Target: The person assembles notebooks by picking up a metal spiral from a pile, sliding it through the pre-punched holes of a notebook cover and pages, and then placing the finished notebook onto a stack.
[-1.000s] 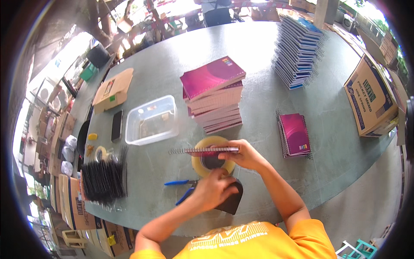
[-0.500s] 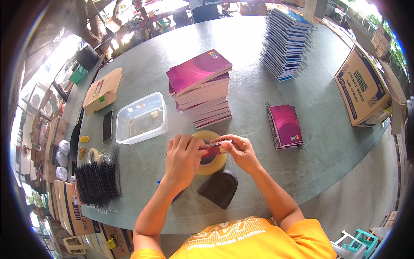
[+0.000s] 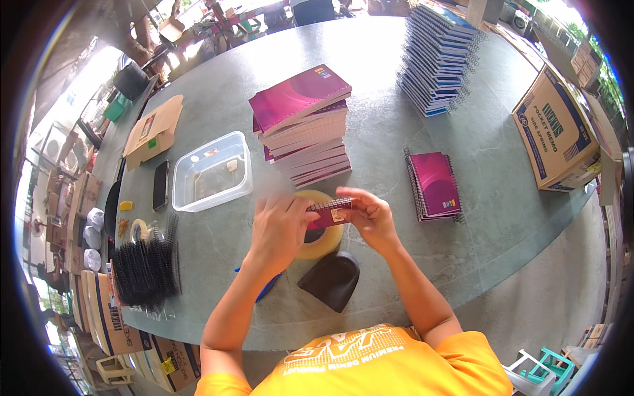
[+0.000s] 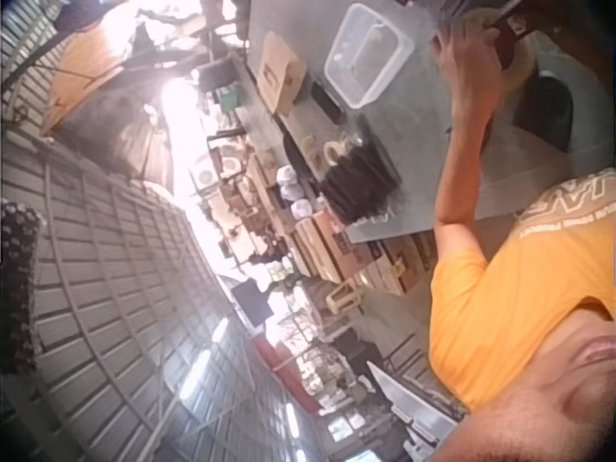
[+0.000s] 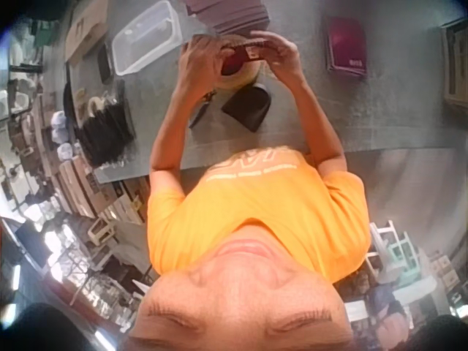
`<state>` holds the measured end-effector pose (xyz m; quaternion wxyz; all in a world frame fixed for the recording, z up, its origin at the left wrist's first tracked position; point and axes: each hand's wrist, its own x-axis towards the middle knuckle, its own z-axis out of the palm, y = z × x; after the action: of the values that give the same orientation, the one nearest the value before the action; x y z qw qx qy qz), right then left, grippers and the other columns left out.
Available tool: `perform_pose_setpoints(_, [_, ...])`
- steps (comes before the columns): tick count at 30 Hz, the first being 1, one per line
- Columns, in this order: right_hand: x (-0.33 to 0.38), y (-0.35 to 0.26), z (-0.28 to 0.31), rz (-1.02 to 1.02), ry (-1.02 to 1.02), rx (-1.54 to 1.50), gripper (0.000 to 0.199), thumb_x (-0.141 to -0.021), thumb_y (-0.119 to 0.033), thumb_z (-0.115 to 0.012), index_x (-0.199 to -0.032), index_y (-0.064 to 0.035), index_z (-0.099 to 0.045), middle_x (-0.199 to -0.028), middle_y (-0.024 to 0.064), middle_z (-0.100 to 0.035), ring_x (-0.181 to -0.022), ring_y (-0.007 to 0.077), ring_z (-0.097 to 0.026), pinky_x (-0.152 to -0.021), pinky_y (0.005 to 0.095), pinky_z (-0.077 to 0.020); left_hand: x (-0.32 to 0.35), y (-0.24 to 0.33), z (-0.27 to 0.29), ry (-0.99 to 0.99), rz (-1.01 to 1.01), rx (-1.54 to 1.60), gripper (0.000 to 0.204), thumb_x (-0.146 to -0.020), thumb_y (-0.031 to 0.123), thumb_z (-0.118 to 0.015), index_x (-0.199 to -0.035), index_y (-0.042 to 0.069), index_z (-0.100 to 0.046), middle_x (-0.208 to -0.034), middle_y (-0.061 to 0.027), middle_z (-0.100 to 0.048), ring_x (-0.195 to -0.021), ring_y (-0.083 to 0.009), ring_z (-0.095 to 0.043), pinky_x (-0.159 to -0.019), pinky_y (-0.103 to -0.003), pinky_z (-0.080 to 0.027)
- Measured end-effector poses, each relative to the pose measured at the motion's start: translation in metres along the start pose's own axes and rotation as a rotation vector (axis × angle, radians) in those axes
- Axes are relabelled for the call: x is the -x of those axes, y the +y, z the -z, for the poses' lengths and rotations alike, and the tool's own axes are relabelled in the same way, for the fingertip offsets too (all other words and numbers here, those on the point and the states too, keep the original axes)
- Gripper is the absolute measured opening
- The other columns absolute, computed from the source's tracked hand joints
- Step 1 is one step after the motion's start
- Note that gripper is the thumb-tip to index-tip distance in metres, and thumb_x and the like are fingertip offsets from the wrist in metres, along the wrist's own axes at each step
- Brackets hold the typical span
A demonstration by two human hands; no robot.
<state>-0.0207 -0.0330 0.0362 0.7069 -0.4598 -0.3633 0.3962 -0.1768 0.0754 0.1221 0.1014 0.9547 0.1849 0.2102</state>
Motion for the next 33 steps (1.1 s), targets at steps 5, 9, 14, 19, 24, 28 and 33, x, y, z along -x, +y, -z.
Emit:
perform_pose_setpoints(5, [0.001,0.002,0.006,0.075,0.004,0.259,0.013,-0.084,0.006,-0.06,-0.096,0.0029,-0.065,-0.089,0.0042,-0.068,-0.082,0.0088,-0.062,-0.077,0.0246,-0.0518,-0.004,0.008,-0.001,0.004,0.0,0.036,0.022,-0.079,0.02,-0.067,-0.097,0.008,-0.061,-0.089,-0.0053,-0.062,-0.091,-0.026,-0.056,-0.083,-0.04,-0.041])
perform_pose_setpoints(9, [0.001,0.003,0.005,0.11,0.015,0.285,0.013,-0.084,0.0,-0.063,-0.096,0.0006,-0.067,-0.084,0.0033,-0.07,-0.079,0.0079,-0.063,-0.072,0.0235,-0.0509,-0.008,0.013,0.001,-0.049,0.03,0.133,0.021,-0.079,0.017,-0.067,-0.097,0.009,-0.062,-0.089,-0.0051,-0.062,-0.091,-0.0263,-0.056,-0.083,-0.041,-0.04])
perform_pose_setpoints(14, [0.004,0.003,0.005,0.149,0.055,0.419,0.014,-0.083,-0.004,-0.066,-0.096,-0.0008,-0.067,-0.081,0.0058,-0.07,-0.074,0.0072,-0.063,-0.066,0.0237,-0.0493,-0.018,0.028,-0.024,0.048,-0.115,0.169,0.018,-0.08,0.01,-0.062,-0.098,0.006,-0.061,-0.088,-0.0074,-0.061,-0.087,-0.0275,-0.056,-0.08,-0.04,-0.042])
perform_pose_setpoints(19, [0.007,0.004,0.007,0.138,0.07,0.475,0.012,-0.083,-0.007,-0.066,-0.093,0.0,-0.066,-0.077,0.0094,-0.069,-0.069,0.008,-0.063,-0.063,0.0237,-0.0481,-0.023,0.022,-0.029,-0.031,-0.078,0.309,0.018,-0.082,0.011,-0.061,-0.097,0.001,-0.061,-0.085,-0.012,-0.062,-0.085,-0.0302,-0.058,-0.075,-0.039,-0.045])
perform_pose_setpoints(24, [0.007,-0.009,0.003,0.135,0.068,0.513,0.013,-0.083,-0.006,-0.066,-0.095,-0.0004,-0.065,-0.079,0.0095,-0.07,-0.069,0.0106,-0.065,-0.062,0.0236,-0.0489,-0.029,0.017,-0.024,-0.135,-0.132,0.428,0.016,-0.082,0.011,-0.063,-0.094,0.001,-0.062,-0.083,-0.0149,-0.062,-0.081,-0.0319,-0.059,-0.072,-0.039,-0.047])
perform_pose_setpoints(28, [0.008,-0.005,0.005,0.197,0.111,0.634,0.014,-0.082,-0.007,-0.067,-0.095,-0.001,-0.066,-0.082,0.0104,-0.069,-0.071,0.0139,-0.067,-0.06,0.0256,-0.0507,-0.027,0.024,-0.026,-0.042,-0.13,0.379,0.014,-0.08,0.009,-0.063,-0.092,0.001,-0.063,-0.083,-0.0143,-0.062,-0.08,-0.0319,-0.059,-0.07,-0.039,-0.047])
perform_pose_setpoints(33, [0.007,-0.012,-0.01,0.289,0.137,0.711,0.015,-0.077,-0.002,-0.068,-0.092,-0.0013,-0.066,-0.079,0.0111,-0.068,-0.065,0.0165,-0.065,-0.059,0.0264,-0.0508,-0.017,0.017,-0.031,0.048,-0.127,0.419,0.014,-0.075,0.005,-0.064,-0.088,0.0,-0.06,-0.081,-0.0136,-0.059,-0.08,-0.0319,-0.055,-0.071,-0.041,-0.044])
